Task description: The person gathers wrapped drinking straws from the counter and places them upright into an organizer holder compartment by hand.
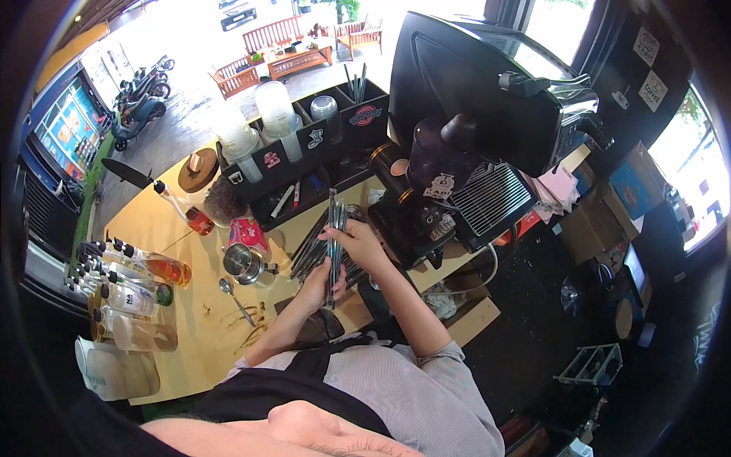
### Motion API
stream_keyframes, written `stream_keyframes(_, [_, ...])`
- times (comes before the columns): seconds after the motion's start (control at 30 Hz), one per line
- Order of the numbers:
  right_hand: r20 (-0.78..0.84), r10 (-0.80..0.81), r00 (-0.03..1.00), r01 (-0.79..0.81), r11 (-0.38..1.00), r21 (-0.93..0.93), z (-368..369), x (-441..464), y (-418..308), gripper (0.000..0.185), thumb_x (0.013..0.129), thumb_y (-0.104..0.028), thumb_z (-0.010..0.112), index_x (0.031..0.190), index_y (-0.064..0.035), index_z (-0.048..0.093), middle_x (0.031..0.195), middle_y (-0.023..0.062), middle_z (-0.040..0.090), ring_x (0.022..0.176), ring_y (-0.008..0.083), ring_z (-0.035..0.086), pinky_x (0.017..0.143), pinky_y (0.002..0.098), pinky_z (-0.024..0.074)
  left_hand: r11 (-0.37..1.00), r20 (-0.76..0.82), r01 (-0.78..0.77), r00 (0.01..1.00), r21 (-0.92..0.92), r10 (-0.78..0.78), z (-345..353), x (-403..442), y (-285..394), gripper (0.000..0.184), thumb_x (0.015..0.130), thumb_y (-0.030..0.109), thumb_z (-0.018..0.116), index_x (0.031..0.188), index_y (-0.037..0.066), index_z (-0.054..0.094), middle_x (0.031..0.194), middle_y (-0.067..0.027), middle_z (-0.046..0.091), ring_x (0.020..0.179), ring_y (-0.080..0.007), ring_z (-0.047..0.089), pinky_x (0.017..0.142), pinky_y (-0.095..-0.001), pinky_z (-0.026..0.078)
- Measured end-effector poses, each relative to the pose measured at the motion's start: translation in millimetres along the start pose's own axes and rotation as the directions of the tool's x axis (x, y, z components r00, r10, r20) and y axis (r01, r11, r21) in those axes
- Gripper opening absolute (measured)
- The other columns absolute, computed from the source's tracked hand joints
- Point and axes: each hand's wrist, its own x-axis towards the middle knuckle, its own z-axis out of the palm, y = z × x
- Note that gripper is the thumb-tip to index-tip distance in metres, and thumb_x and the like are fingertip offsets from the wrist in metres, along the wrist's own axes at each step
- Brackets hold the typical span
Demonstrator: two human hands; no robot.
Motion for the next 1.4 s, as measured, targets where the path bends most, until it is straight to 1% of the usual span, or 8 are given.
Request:
stream_keyframes(0.13, [-0.181,-0.001,0.983,0.046,0.969,0.244,-2,8,-12,0.041,0.096,-0.014,0.049,0.134,-0.0056,0.038,0.124,0.0155,0.055,0.091,0.0182,0.062,0.084,0.0305,0.0489,0.996,0.068,0.066,0.996,-0.055,-0.062,-5,-7,-2,0.047,0.1,0.044,0.026,0.091,0.004,0.049,0.058,-0.0006,0.038,0.045,-0.0113,0.036,0.045,-0.0249,0.03])
stream_keyframes(0.23, [-0.266,-0.161,0.951,0.213,0.961,0.178,-11,19,-19,0.04,0.097,-0.015,0.045,0.136,-0.0051,0.038,0.125,0.0152,0.054,0.099,0.0218,0.061,0.085,0.0331,0.0501,0.996,0.144,0.084,0.987,-0.033,-0.078,-1,-12,0,0.045,0.1,0.044,0.027,0.092,0.005,0.048,0.058,0.0,0.037,0.045,-0.01,0.034,0.045,-0.0239,0.029])
stream_keyframes(0.57, [-0.083,-0.03,0.996,0.041,0.991,0.126,-10,26,-2,0.043,0.101,-0.028,0.036,0.11,0.0082,0.057,0.103,0.0163,0.066,0.09,0.0207,0.066,0.083,0.0306,0.0499,0.987,0.204,0.136,0.972,-0.084,-0.117,-3,-13,7,0.045,0.099,0.047,0.03,0.091,0.007,0.048,0.057,0.0032,0.033,0.044,-0.0077,0.031,0.043,-0.0234,0.026])
stream_keyframes(0.73, [-0.323,0.125,0.938,0.035,0.894,0.447,6,20,-19,0.037,0.099,-0.027,0.041,0.117,0.0019,0.057,0.102,0.0139,0.066,0.087,0.0174,0.064,0.081,0.0305,0.0488,0.985,0.042,0.035,0.999,-0.166,-0.029,-6,-1,15,0.044,0.098,0.048,0.031,0.091,0.008,0.047,0.056,0.0034,0.032,0.043,-0.0075,0.029,0.042,-0.0238,0.024])
stream_keyframes(0.8, [-0.007,0.001,1.0,0.0,0.998,0.06,0,12,-20,0.031,0.095,-0.022,0.05,0.116,-0.0004,0.059,0.093,0.0095,0.067,0.078,0.0123,0.062,0.071,0.0265,0.0478,0.99,-0.003,-0.017,1.0,-0.137,0.016,-3,4,27,0.045,0.099,0.048,0.03,0.091,0.007,0.047,0.057,0.0033,0.032,0.044,-0.0074,0.03,0.043,-0.0226,0.025])
stream_keyframes(0.9, [0.145,0.083,0.986,-0.084,0.996,0.003,-2,11,-16,0.031,0.089,-0.016,0.061,0.115,0.0013,0.059,0.082,0.0036,0.064,0.07,0.0063,0.057,0.062,0.0222,0.0457,0.996,-0.063,-0.073,0.996,-0.046,0.07,1,16,37,0.048,0.099,0.048,0.028,0.091,0.005,0.046,0.057,0.0015,0.035,0.045,-0.0081,0.033,0.043,-0.0214,0.027])
stream_keyframes(1.07, [0.049,0.103,0.993,-0.108,0.987,0.119,-1,20,-36,0.023,0.091,-0.02,0.059,0.091,0.0023,0.061,0.057,-0.0004,0.048,0.043,0.0124,0.056,0.042,0.0244,0.0452,0.97,-0.055,-0.168,0.982,0.176,0.18,8,35,54,0.054,0.099,0.05,0.023,0.092,0.003,0.048,0.059,-0.0012,0.043,0.046,-0.0092,0.039,0.045,-0.0216,0.033])
stream_keyframes(1.4, [-0.078,-0.089,0.993,0.086,0.995,-0.047,-12,73,-99,0.022,0.09,-0.017,0.061,0.1,0.0029,0.061,0.072,0.0044,0.062,0.05,0.0051,0.05,0.044,0.0216,0.0429,0.842,0.019,-0.397,0.908,0.365,0.419,17,91,117,0.055,0.1,0.049,0.024,0.084,0.004,0.052,0.056,-0.0004,0.047,0.045,-0.0087,0.043,0.04,-0.0221,0.031])
